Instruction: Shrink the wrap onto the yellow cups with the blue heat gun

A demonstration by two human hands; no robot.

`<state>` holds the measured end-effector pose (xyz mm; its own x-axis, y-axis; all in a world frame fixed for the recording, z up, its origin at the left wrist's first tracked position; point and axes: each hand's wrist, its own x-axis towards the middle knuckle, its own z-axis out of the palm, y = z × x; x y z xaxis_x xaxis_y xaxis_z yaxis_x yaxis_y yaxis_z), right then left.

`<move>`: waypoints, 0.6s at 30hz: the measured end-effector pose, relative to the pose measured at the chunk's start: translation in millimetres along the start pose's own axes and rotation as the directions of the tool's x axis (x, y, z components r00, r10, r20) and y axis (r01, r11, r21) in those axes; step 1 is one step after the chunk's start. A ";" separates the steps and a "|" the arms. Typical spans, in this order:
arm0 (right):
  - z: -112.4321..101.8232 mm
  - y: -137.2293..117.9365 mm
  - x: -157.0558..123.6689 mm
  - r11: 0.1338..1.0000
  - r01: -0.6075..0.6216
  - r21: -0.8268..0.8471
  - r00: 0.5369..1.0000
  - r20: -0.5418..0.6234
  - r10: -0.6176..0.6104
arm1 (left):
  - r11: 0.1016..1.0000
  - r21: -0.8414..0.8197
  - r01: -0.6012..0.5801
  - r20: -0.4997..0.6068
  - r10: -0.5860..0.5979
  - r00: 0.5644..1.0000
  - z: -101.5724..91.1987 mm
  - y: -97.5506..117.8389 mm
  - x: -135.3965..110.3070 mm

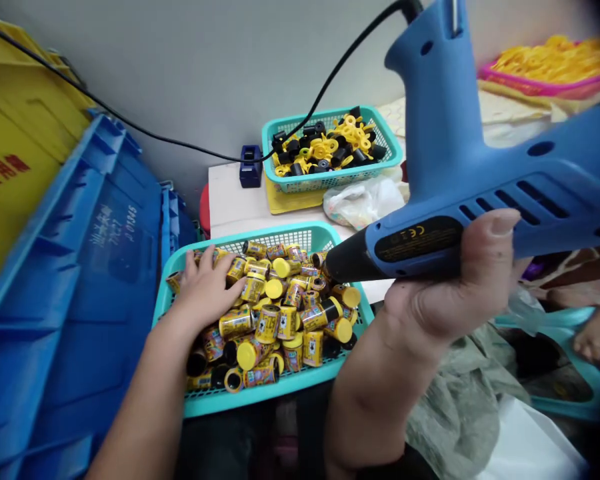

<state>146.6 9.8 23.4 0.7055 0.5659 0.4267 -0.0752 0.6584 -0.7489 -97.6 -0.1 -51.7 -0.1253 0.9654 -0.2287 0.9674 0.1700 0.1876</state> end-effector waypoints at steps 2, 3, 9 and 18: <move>-1.4 -2.2 -0.6 0.998 0.037 0.044 0.999 0.037 -0.039 | 0.999 -0.010 -0.030 0.013 0.030 0.999 1.5 0.2 -4.7; -1.7 -3.5 -1.2 0.998 0.042 0.054 0.997 0.058 -0.046 | 0.999 -0.017 -0.043 0.012 0.043 0.999 -0.5 0.4 -5.7; -1.3 -7.9 -6.5 0.995 0.048 0.089 0.994 0.092 -0.056 | 0.981 -0.116 -0.154 0.031 0.159 0.987 -18.3 17.0 4.2; 6.8 -12.5 -14.2 0.996 0.089 0.031 0.996 -0.010 -0.089 | 0.817 -0.403 -0.413 0.212 0.523 0.826 -42.6 55.6 -49.0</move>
<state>132.7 -3.1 30.1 0.7166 0.4998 0.4865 -0.0335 0.7214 -0.6917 -47.0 -29.6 10.6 0.4486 0.8442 -0.2933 0.7533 -0.1806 0.6324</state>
